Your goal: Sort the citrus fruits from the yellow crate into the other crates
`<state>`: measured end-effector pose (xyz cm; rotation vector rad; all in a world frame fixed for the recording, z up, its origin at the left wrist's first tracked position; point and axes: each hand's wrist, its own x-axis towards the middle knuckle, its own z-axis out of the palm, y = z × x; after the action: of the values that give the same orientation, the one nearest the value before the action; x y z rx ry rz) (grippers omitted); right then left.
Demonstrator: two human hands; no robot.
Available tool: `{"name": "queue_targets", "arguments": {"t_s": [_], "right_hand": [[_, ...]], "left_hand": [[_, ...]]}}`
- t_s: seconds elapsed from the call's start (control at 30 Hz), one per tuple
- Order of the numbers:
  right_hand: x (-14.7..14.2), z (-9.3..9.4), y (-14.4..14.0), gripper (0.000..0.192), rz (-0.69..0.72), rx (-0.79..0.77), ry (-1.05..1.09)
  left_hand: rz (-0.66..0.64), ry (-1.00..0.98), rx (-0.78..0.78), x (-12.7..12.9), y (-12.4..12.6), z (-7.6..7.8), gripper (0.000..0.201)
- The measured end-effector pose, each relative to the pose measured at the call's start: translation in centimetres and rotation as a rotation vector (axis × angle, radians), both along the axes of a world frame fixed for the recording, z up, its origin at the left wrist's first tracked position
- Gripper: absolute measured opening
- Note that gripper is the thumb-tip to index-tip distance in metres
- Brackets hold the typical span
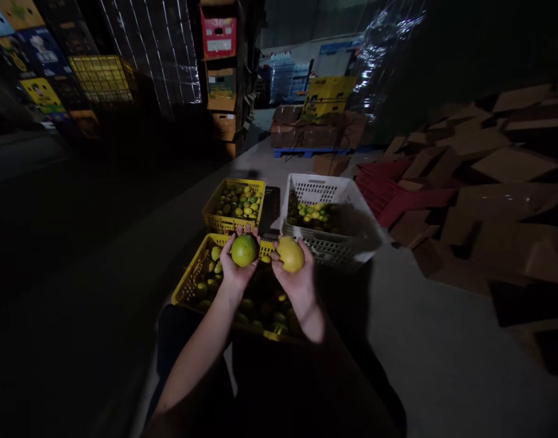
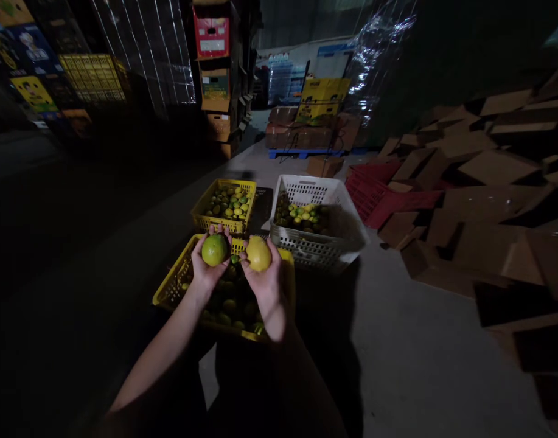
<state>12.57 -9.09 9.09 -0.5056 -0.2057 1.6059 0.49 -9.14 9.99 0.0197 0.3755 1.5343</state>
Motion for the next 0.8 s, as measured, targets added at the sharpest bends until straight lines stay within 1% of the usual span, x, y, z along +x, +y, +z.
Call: {"name": "queue_targets", "arguments": {"t_s": [0.1, 0.2, 0.43, 0.63, 0.73, 0.8], "right_hand": [[-0.3, 0.1, 0.0, 0.012, -0.009, -0.067, 0.093], [-0.8, 0.0, 0.0, 0.010, -0.034, -0.076, 0.151], [-1.5, 0.0, 0.0, 0.021, 0.026, -0.140, 0.254], [-1.5, 0.2, -0.2, 0.026, 0.016, -0.153, 0.285], [-1.5, -0.3, 0.0, 0.025, 0.008, -0.160, 0.278], [-1.5, -0.7, 0.3, 0.020, -0.009, -0.165, 0.257]], "left_hand": [[-0.007, -0.049, -0.034, 0.3, -0.1, -0.2, 0.023], [-0.015, -0.089, -0.048, 0.6, -0.1, -0.5, 0.027], [-0.036, -0.110, -0.034, 0.8, -0.1, -0.7, 0.029], [-0.022, -0.097, -0.050, 0.8, -0.3, -0.3, 0.033], [-0.031, -0.121, -0.065, 0.9, -0.3, -0.3, 0.031], [-0.032, -0.146, -0.086, 0.9, -0.2, -0.4, 0.029]]}}
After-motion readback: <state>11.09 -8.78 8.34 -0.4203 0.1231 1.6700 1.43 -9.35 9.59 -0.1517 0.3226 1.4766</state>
